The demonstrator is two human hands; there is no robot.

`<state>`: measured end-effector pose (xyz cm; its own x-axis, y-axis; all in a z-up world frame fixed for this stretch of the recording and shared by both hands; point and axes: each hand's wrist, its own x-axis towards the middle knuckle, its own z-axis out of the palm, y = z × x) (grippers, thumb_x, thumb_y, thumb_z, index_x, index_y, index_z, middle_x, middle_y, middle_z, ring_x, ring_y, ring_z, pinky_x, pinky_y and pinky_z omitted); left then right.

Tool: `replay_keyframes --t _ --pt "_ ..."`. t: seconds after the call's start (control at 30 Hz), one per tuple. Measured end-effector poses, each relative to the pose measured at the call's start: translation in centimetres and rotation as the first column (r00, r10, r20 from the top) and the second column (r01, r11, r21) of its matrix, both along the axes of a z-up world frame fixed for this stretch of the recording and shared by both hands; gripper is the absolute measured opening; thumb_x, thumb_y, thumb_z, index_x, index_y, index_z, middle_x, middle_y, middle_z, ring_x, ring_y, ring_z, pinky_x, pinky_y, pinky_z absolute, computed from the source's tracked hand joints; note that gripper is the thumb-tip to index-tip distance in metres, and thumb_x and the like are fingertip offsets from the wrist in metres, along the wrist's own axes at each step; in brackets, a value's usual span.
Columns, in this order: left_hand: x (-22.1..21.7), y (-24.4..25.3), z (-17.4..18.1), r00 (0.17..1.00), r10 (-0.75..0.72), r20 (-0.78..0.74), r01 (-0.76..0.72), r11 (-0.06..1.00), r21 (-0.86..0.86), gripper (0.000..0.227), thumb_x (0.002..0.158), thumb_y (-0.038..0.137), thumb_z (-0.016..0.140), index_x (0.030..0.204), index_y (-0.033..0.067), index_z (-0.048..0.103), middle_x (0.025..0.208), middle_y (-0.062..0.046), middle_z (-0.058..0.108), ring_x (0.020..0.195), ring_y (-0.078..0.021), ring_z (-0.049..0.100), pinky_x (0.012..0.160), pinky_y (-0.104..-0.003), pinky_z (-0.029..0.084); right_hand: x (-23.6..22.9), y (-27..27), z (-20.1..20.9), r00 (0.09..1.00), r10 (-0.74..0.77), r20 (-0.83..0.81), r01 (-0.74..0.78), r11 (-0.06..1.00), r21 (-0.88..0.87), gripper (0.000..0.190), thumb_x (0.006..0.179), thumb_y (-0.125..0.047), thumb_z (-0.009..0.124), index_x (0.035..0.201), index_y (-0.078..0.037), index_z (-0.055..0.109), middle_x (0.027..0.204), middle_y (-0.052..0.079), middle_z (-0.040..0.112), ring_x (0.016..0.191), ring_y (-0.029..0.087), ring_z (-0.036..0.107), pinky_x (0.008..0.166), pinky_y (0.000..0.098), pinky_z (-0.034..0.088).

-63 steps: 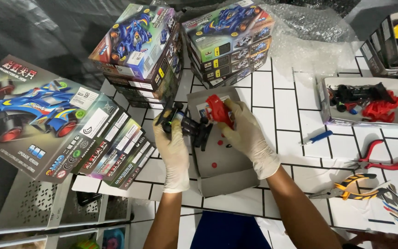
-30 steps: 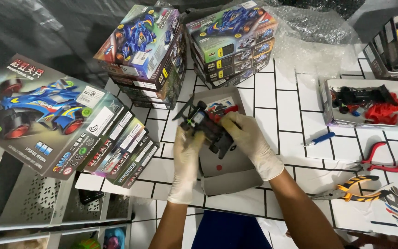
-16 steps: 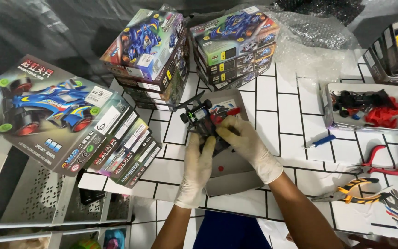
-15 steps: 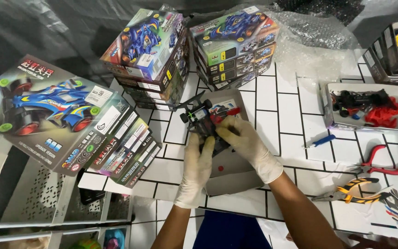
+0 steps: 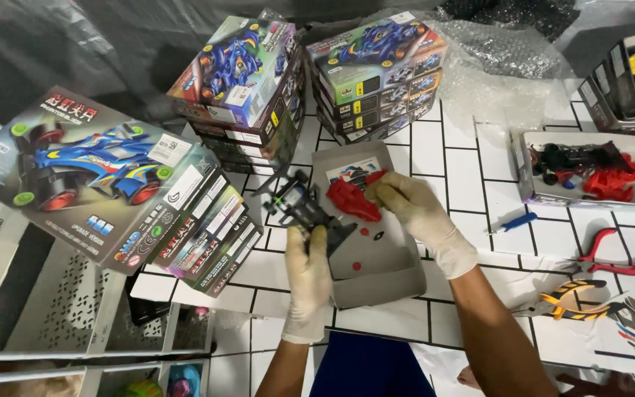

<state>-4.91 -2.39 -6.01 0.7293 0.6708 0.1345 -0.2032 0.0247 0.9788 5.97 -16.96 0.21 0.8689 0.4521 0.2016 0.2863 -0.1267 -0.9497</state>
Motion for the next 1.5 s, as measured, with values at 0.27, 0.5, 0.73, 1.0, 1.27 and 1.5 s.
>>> replay_keyframes --t 0.27,0.5,0.73,1.0,1.27,1.5 --pt "1.2 -0.3 1.6 0.977 -0.139 -0.165 0.178 0.951 0.252 0.026 0.099 0.027 0.062 0.112 0.0050 0.062 0.090 -0.015 0.073 0.086 -0.0242 0.071 0.076 -0.040 0.059 0.1 0.7 0.5 0.984 0.061 -0.168 -0.077 0.993 -0.089 0.037 0.098 -0.022 0.047 0.110 -0.001 0.075 0.094 0.021 0.066 0.092 0.029 0.061 0.083 0.0403 0.051" --pt "2.8 0.4 -2.9 0.942 -0.190 -0.278 0.289 0.880 0.377 0.058 0.098 0.047 0.059 0.141 0.0084 0.054 0.088 -0.013 0.071 0.084 -0.0284 0.072 0.077 -0.044 0.058 2.7 -0.2 -3.7 0.992 0.021 -0.128 -0.054 0.963 -0.262 0.019 0.086 -0.027 0.076 0.093 -0.010 0.080 0.085 0.012 0.075 0.082 0.024 0.068 0.079 0.0379 0.056" --pt "-0.1 0.3 0.8 0.968 -0.196 -0.156 0.226 0.953 0.201 0.026 0.099 0.015 0.056 0.120 0.0159 0.071 0.094 -0.013 0.076 0.086 -0.0190 0.069 0.085 -0.036 0.057 4.9 -2.1 -5.2 0.987 -0.146 -0.073 0.124 0.959 -0.255 0.018 0.090 -0.032 0.077 0.088 -0.015 0.079 0.076 0.007 0.068 0.075 0.018 0.062 0.069 0.0304 0.050" --pt "-0.6 0.5 -1.5 0.978 -0.164 -0.131 0.194 0.947 0.258 0.025 0.094 0.005 0.058 0.110 0.0140 0.075 0.070 -0.006 0.062 0.064 -0.0161 0.057 0.063 -0.031 0.052 2.8 -1.8 -4.7 0.950 -0.019 0.312 0.181 0.847 -0.499 0.038 0.106 -0.049 0.042 0.110 -0.019 0.065 0.098 0.013 0.068 0.099 0.033 0.069 0.092 0.0449 0.056" --pt "0.5 -0.2 0.7 0.947 -0.155 -0.283 0.262 0.881 0.394 0.019 0.090 0.027 0.069 0.108 0.0217 0.073 0.067 -0.005 0.062 0.066 -0.0220 0.065 0.066 -0.035 0.053 0.1 -0.1 -3.5 0.983 -0.029 0.179 0.088 0.940 -0.329 0.025 0.086 -0.016 0.075 0.110 -0.017 0.070 0.098 0.007 0.071 0.093 0.027 0.071 0.088 0.0410 0.057" --pt "2.3 0.9 -0.5 0.956 -0.091 -0.280 0.206 0.887 0.414 0.003 0.091 0.014 0.068 0.094 0.0148 0.067 0.070 -0.011 0.072 0.069 -0.0262 0.074 0.063 -0.036 0.061 -1.1 1.6 -3.8 0.988 0.080 0.128 -0.053 0.978 -0.204 0.023 0.082 -0.009 0.074 0.102 -0.020 0.077 0.106 0.000 0.072 0.098 0.023 0.072 0.091 0.0374 0.057"
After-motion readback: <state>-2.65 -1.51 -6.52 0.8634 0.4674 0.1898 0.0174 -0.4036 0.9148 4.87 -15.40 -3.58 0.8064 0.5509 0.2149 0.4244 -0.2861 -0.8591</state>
